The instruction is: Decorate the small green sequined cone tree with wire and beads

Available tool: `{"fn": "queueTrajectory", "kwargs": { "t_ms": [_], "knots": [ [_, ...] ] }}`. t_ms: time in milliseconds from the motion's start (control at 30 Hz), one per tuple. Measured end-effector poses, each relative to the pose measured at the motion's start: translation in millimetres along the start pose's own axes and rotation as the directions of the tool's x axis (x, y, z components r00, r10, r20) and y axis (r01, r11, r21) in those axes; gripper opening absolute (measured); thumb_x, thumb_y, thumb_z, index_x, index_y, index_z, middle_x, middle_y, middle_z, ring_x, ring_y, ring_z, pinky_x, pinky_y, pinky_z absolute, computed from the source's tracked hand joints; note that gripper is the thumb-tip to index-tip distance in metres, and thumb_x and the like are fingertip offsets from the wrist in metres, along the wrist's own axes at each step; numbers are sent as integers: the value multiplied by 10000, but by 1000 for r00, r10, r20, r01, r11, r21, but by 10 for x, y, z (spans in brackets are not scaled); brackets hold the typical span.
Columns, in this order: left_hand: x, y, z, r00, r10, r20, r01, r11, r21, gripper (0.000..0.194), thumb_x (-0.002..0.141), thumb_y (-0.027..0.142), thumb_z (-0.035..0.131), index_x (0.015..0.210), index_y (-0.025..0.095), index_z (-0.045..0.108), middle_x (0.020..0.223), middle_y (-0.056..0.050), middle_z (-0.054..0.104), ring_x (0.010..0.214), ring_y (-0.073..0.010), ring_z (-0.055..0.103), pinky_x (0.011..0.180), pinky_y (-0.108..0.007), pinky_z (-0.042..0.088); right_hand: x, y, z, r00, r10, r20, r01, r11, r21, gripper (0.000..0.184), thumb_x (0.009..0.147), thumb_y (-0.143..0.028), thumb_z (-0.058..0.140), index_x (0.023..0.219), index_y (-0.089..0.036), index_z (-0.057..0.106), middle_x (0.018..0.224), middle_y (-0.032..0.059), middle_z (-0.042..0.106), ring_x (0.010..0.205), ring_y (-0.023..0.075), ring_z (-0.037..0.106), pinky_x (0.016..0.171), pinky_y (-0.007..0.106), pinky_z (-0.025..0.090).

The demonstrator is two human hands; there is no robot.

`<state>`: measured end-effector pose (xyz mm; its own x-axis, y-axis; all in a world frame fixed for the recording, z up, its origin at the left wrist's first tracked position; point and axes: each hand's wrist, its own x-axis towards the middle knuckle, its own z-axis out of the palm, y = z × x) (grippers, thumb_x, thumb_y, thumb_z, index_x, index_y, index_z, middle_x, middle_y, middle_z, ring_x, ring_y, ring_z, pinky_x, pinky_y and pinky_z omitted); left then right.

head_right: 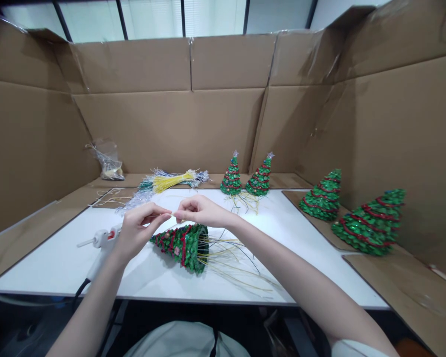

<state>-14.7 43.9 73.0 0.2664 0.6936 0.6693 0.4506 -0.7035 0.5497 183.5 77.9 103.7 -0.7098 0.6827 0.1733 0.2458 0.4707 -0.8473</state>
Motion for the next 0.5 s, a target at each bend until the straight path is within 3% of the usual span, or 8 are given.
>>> {"fn": "queueTrajectory", "kwargs": {
  "t_ms": [233, 500],
  "knots": [
    [-4, -2, 19, 998, -56, -24, 56, 998, -7, 185, 857, 291, 593, 744, 164, 666, 654, 4, 636, 556, -90, 501, 523, -200, 364, -22, 22, 59, 991, -57, -120, 29, 975, -219, 425, 860, -494, 525, 723, -107, 634, 544, -27, 461, 509, 78, 338, 486, 213, 247],
    [-3, 2, -2, 990, -139, 12, 140, 988, -65, 234, 868, 349, 561, 752, 158, 630, 605, 19, 536, 536, -92, 419, 514, -220, 313, -61, 19, 113, 968, -198, -156, 91, 852, -515, 269, 888, -354, 551, 755, -138, 640, 528, -39, 475, 498, 78, 378, 530, 206, 256]
  ]
}}
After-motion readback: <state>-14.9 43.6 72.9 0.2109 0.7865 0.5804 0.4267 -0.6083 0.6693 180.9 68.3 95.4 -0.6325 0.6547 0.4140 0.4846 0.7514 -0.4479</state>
